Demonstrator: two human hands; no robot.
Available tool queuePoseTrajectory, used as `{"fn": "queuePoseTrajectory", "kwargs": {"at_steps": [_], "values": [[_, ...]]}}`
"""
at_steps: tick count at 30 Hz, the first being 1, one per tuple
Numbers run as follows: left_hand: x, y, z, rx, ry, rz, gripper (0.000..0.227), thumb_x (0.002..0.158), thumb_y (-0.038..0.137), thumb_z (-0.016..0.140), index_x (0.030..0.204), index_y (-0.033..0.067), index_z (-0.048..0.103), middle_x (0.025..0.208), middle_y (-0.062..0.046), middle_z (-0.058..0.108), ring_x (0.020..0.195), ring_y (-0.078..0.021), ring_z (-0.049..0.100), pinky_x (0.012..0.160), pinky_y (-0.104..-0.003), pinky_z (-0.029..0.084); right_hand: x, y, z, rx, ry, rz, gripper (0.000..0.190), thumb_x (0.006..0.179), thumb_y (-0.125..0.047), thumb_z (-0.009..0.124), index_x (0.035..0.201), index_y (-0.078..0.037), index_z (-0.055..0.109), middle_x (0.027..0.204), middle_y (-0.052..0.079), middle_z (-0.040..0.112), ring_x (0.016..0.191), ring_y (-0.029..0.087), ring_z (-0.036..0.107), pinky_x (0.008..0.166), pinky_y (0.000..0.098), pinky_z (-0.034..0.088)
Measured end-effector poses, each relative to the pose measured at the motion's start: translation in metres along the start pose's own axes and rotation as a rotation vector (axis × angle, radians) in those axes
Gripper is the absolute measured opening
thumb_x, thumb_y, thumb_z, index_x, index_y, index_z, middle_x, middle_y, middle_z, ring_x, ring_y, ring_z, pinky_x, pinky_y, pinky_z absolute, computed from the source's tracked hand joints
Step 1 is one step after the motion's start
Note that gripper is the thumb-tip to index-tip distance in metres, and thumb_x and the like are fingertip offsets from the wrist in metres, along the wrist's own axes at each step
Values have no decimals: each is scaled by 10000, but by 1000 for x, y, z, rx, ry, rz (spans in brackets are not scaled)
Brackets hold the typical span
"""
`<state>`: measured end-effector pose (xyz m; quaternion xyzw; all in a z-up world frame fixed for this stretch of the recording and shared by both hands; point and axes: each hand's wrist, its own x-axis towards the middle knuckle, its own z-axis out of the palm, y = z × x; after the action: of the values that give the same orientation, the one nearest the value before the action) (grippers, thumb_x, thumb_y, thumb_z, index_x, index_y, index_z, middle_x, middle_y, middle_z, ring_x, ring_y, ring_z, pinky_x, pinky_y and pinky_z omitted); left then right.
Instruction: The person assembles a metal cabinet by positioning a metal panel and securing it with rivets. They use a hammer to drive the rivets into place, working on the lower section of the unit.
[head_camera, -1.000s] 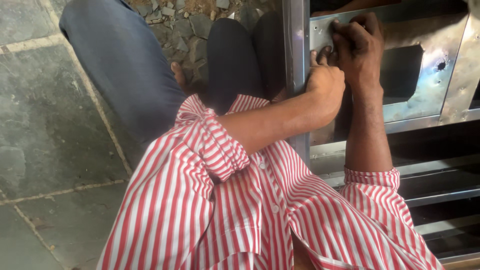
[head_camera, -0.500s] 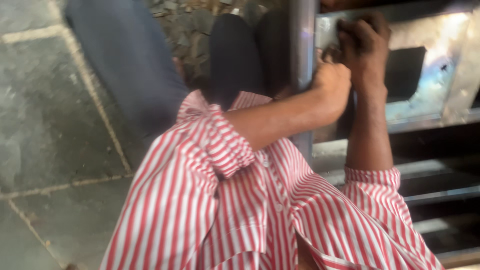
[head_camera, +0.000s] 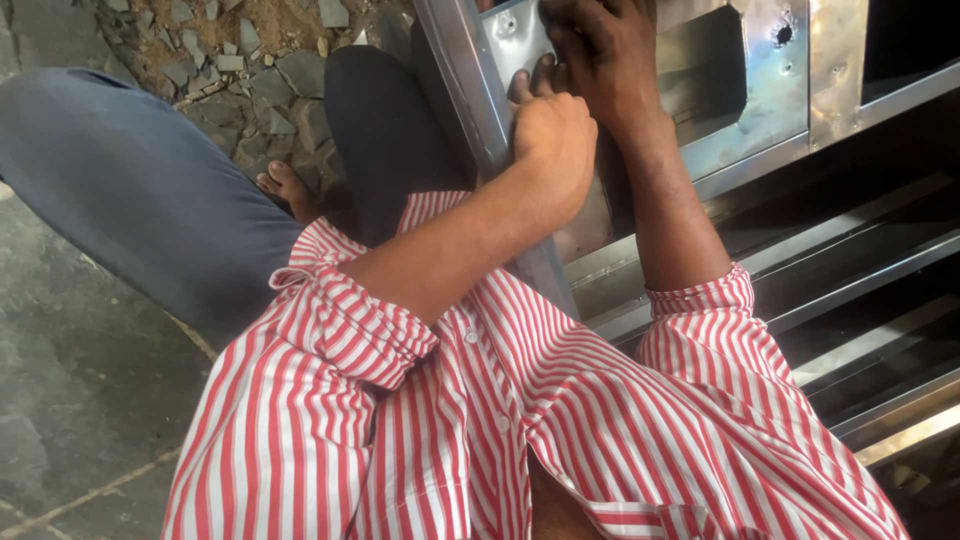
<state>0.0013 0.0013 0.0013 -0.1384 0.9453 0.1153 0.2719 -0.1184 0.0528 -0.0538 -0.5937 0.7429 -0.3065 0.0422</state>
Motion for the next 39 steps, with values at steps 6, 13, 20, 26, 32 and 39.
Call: {"fn": "queuePoseTrajectory", "kwargs": {"at_steps": [6,13,20,26,32,39], "values": [[6,-11,-2,-92,27,54,267,841,146,757,1093,63,789,1246,-172,710,1219,-326,654,1037,-440,505,-38,-42,-25,39,160,317,290,993,42,685,1260,-72,680,1089,170,639,887,323,639,743,393,525],[40,-75,-12,-250,312,272,138,814,97,692,902,73,795,922,-219,748,875,-387,727,696,-498,580,-108,-100,13,185,-22,385,273,969,-44,663,1242,-38,652,1340,201,636,1209,356,619,1001,428,522],[19,-67,-10,-27,179,258,134,806,200,715,845,104,798,887,-173,765,853,-336,749,693,-448,578,-110,-60,95,-289,-266,39,482,888,-226,568,1348,-92,622,1345,82,660,1414,262,496,1245,455,303],[7,-53,-20,27,108,186,148,862,191,669,834,150,809,867,-127,777,835,-281,761,661,-405,564,-115,-57,94,-148,-338,64,421,927,-266,538,1284,-66,638,1316,122,660,1337,241,544,1234,449,324],[1,-44,-18,55,104,180,154,864,181,666,822,171,814,853,-106,777,818,-258,765,642,-381,558,-117,-59,91,-97,-296,21,448,923,-273,519,1292,-40,619,1329,171,656,1299,284,562,1155,429,377],[1,-42,-21,83,64,143,154,872,175,666,834,173,815,841,-92,780,807,-244,767,626,-361,553,-119,-56,91,129,-322,251,424,973,-243,515,1313,-10,614,1276,220,645,1205,395,576,1026,473,457]]}}
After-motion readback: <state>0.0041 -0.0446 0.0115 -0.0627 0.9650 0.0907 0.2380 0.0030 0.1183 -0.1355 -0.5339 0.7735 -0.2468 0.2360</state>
